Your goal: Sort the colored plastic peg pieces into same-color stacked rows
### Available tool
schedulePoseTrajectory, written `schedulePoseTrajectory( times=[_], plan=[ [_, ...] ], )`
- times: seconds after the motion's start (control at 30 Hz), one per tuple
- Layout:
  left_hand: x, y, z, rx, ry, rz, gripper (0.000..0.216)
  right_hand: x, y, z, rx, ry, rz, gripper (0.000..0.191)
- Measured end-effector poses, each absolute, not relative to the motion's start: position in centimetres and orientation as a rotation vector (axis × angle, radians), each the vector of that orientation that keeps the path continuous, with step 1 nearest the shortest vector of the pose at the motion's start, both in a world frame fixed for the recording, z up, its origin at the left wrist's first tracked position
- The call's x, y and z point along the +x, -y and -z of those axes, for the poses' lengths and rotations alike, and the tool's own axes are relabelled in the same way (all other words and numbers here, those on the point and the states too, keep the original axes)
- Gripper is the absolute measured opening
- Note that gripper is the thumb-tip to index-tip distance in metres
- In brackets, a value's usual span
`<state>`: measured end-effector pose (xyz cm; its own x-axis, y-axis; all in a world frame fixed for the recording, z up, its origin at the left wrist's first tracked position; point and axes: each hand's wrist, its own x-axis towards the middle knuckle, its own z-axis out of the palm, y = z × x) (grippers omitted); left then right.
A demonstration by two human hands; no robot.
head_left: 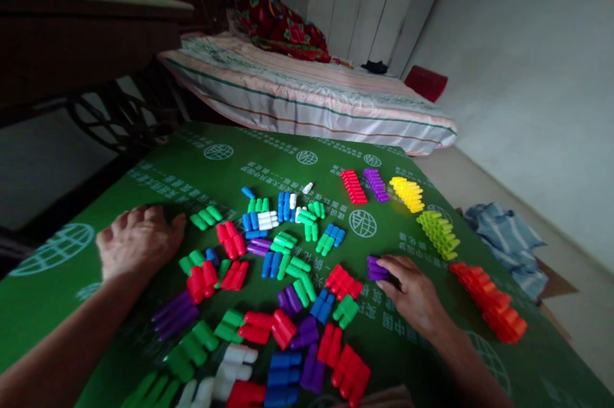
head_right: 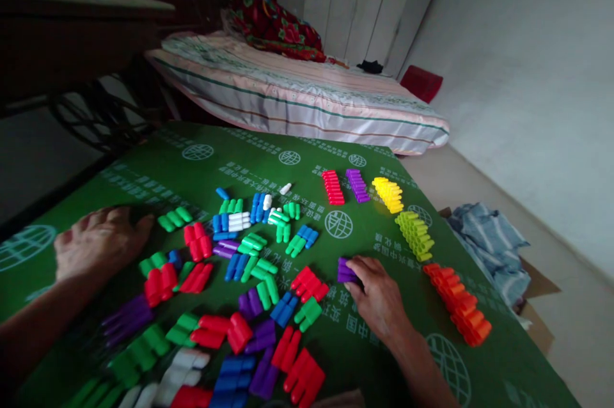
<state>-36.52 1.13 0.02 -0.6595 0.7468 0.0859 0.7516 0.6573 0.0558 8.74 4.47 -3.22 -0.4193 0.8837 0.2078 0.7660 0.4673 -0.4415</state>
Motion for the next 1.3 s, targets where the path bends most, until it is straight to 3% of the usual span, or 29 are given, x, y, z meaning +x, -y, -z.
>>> schedulePoseTrajectory(
  times=[1.3],
  plan=[
    [-36.2, -0.5, 0.9, -1.235, 2.740, 0.193, 0.056, 9.8, -5.0, 5.6, -1.397, 2.303, -0.275, 0.034]
  ],
)
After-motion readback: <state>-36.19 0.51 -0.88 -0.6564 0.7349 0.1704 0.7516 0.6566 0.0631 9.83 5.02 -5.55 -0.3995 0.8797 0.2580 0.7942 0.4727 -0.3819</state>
